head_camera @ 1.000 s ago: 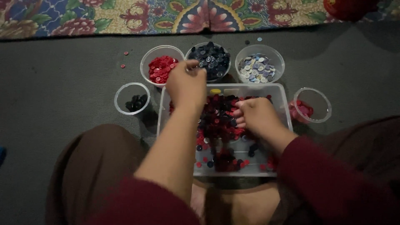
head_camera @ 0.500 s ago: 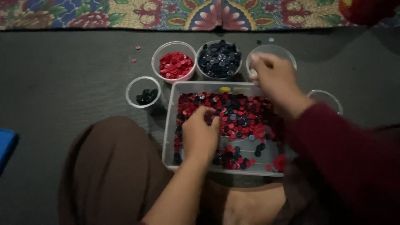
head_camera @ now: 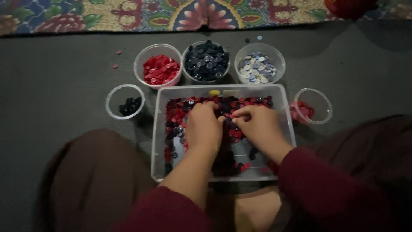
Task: Sorting a mixture of colored buttons from a large bin into separate small containers by color.
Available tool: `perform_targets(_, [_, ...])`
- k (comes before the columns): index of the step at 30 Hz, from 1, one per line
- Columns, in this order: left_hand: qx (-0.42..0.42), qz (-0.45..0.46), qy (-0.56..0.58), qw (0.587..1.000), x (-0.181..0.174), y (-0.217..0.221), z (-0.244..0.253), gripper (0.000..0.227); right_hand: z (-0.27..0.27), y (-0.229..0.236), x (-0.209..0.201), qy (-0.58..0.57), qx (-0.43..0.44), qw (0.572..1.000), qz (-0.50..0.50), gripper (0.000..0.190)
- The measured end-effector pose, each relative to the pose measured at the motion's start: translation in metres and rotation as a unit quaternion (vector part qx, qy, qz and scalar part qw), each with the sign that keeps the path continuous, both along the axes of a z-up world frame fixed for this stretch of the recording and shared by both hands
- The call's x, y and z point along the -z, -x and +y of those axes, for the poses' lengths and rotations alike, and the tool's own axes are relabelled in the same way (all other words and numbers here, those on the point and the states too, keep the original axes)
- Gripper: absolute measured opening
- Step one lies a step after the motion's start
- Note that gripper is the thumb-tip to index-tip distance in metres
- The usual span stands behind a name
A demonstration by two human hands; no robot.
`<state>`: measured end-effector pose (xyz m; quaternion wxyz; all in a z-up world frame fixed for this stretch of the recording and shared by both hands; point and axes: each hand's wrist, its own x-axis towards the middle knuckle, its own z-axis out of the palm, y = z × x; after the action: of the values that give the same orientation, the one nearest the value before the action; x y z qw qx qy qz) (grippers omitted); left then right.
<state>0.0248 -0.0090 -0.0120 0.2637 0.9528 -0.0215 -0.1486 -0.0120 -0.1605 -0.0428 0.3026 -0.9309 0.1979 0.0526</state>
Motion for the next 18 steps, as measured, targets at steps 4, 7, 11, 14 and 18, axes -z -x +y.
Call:
perform_targets(4, [0.031,-0.015,-0.028,0.999,0.004,-0.005,-0.003,0.027,0.000,0.007,-0.021,0.009,0.001,1.000,-0.002,0.018])
perform_targets(7, [0.048,-0.045,-0.027,0.997,0.005,-0.003,-0.003,0.015,-0.004,0.010,-0.022,-0.004,0.013,1.000,0.002,0.017])
perform_targets(11, [0.034,-0.050,-0.036,0.998,0.009,-0.002,0.002,0.016,-0.007,0.004,-0.012,0.041,-0.008,0.999,-0.005,0.018])
perform_targets(14, [-0.002,-0.017,0.002,1.000,0.008,0.001,0.008,0.017,0.000,-0.007,-0.012,0.030,-0.029,0.999,-0.014,0.020])
perform_targets(18, [-0.086,0.060,0.092,0.990,-0.003,0.007,0.016,0.018,0.011,-0.026,-0.015,0.038,-0.063,0.997,-0.029,0.029])
